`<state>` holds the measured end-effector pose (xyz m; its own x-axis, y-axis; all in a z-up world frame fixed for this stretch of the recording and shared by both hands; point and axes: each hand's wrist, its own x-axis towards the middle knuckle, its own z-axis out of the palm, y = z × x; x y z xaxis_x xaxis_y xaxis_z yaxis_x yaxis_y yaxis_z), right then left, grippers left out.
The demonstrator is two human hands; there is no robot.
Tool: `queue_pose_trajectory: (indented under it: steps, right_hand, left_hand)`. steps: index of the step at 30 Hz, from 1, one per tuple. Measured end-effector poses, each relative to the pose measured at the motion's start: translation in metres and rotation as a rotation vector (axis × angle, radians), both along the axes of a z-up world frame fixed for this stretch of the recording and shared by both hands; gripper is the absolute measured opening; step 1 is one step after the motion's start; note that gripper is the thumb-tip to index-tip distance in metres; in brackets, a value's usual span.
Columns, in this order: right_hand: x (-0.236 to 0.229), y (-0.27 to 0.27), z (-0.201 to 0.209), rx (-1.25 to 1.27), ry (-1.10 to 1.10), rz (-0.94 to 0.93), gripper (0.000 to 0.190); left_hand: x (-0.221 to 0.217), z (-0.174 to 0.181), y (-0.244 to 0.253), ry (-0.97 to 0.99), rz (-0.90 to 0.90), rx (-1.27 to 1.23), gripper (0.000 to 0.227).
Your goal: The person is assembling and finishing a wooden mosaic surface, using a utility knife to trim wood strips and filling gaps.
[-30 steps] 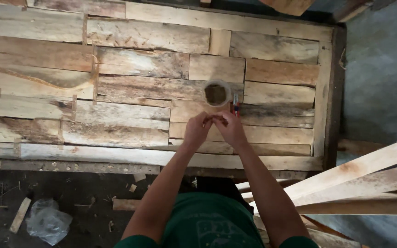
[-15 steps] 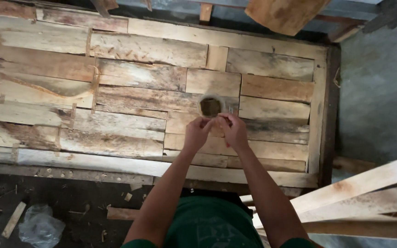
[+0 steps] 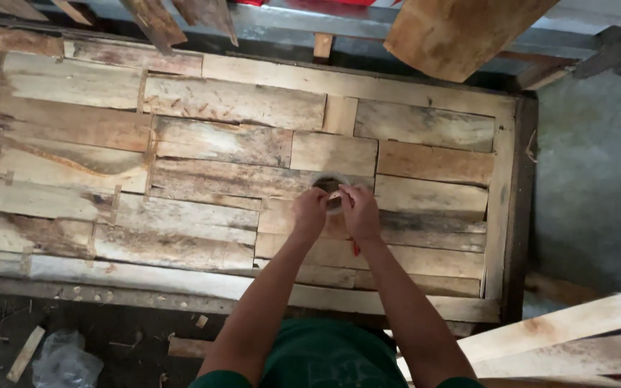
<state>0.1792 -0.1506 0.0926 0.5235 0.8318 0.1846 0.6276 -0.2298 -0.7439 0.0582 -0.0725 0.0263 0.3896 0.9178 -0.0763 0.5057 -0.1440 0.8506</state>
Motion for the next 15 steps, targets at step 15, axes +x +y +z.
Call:
queue_pose_trajectory:
  steps: [15]
  right_hand:
    - [-0.001,0.016,-0.072,-0.219,0.046,-0.195,0.044]
  left_hand:
    - [0.022,0.017,0.009,0.597,-0.238,0.255,0.015]
